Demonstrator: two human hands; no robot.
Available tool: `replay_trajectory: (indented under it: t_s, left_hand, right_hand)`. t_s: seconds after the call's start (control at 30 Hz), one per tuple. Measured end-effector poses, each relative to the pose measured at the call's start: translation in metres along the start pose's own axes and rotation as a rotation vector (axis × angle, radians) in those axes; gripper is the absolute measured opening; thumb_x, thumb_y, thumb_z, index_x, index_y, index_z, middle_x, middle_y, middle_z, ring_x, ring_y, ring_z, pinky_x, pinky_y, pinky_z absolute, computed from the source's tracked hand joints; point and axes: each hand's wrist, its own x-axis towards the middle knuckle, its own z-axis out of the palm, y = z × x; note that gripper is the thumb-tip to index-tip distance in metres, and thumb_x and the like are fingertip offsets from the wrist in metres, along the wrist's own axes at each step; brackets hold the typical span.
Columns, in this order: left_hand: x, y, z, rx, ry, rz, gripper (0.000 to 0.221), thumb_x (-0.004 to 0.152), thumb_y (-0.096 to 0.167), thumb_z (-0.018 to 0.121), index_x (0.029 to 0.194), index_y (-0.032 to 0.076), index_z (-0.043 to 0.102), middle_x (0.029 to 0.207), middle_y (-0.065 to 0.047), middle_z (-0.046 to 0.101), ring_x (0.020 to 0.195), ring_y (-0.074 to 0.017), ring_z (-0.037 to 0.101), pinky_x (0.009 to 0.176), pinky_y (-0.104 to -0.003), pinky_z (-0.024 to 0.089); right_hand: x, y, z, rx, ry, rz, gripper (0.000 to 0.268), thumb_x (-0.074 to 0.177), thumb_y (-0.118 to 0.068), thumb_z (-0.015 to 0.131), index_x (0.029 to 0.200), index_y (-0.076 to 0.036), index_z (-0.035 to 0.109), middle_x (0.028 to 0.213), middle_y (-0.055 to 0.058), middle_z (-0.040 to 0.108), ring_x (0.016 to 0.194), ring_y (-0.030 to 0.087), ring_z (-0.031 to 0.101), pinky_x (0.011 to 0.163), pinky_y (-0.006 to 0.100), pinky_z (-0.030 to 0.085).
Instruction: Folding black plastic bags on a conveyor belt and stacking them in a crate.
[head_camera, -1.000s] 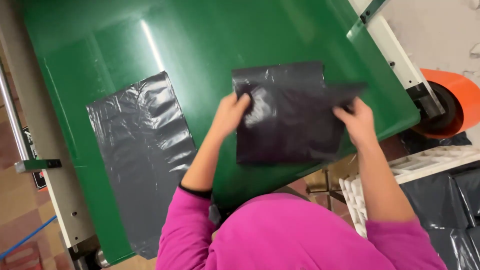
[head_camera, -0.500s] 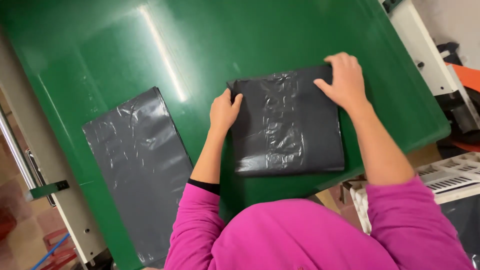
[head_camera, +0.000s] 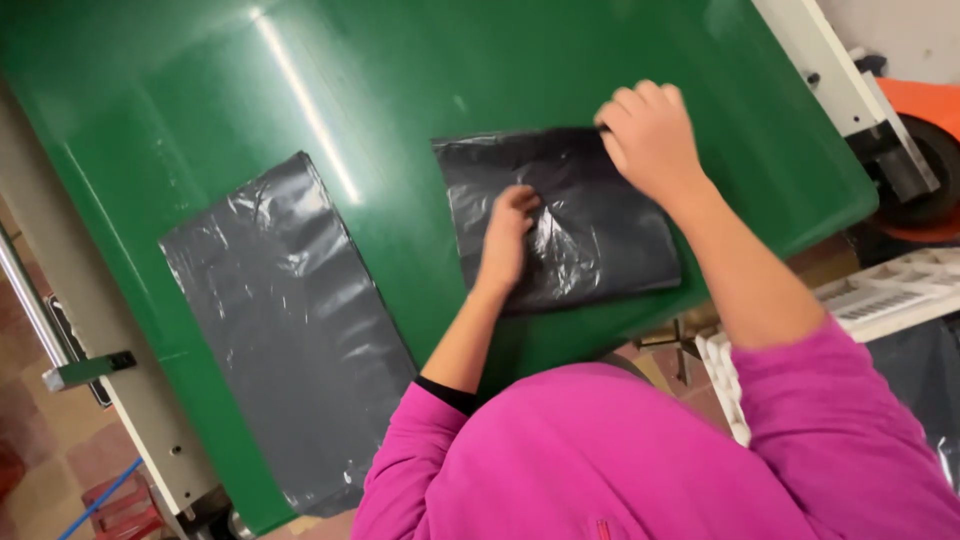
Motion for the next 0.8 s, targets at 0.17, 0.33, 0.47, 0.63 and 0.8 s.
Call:
replay_trajectory:
  t_s: [0.17, 0.33, 0.47, 0.63, 0.8]
  left_hand:
    - [-0.024, -0.051, -0.049, -1.39, -0.016, -0.7, 0.098, 0.09, 0.081, 0.016, 0.149, 0.009, 0.045, 0.154, -0.013, 0.049, 0.138, -0.0301, 0.05, 0.113, -0.048, 0.037]
    - [-0.062, -0.052, -0.064, -1.323, 0.016, -0.773, 0.09, 0.094, 0.072, 0.036, 0.149, 0.001, 0.048, 0.153, -0.017, 0.05, 0.138, -0.0335, 0.049, 0.114, -0.047, 0.039]
    - [-0.091, -0.033, -0.063, -0.567, 0.238, -0.391, 0.07, 0.092, 0.043, 0.07, 0.146, 0.007, 0.044, 0.151, -0.015, 0.049, 0.142, -0.0288, 0.047, 0.117, -0.044, 0.036]
    - [-0.125, 0.039, -0.093, 0.607, 0.154, 0.286, 0.058, 0.076, 0.034, 0.081, 0.123, 0.007, 0.059, 0.131, -0.014, 0.058, 0.123, -0.0308, 0.053, 0.098, -0.041, 0.044]
    - [-0.121, -0.001, -0.081, 1.042, -0.188, 0.632, 0.031, 0.094, 0.037, 0.081, 0.115, 0.018, 0.066, 0.109, 0.003, 0.06, 0.108, -0.0189, 0.058, 0.08, -0.036, 0.045]
  right_hand:
    - [-0.104, -0.08, -0.053, 0.104, 0.213, 0.049, 0.022, 0.079, -0.009, 0.077, 0.099, -0.015, 0.072, 0.101, 0.001, 0.063, 0.108, 0.026, 0.057, 0.094, 0.046, 0.04]
    - [-0.171, -0.111, -0.026, 0.118, 0.218, 0.144, 0.024, 0.079, -0.008, 0.078, 0.101, -0.016, 0.076, 0.103, -0.003, 0.066, 0.109, 0.023, 0.058, 0.094, 0.043, 0.04]
    - [-0.184, -0.11, -0.01, 0.1, 0.227, 0.193, 0.024, 0.077, -0.009, 0.079, 0.1, -0.017, 0.077, 0.103, -0.003, 0.066, 0.108, 0.023, 0.057, 0.093, 0.042, 0.041]
    - [-0.179, -0.123, -0.016, 0.06, 0.185, 0.208, 0.025, 0.077, -0.007, 0.076, 0.102, -0.013, 0.076, 0.108, 0.002, 0.066, 0.112, 0.026, 0.058, 0.095, 0.044, 0.044]
    - [-0.147, -0.179, -0.028, 0.163, 0.103, 0.143, 0.045, 0.073, 0.0, 0.063, 0.117, 0.002, 0.069, 0.126, 0.018, 0.066, 0.131, 0.037, 0.056, 0.113, 0.05, 0.044]
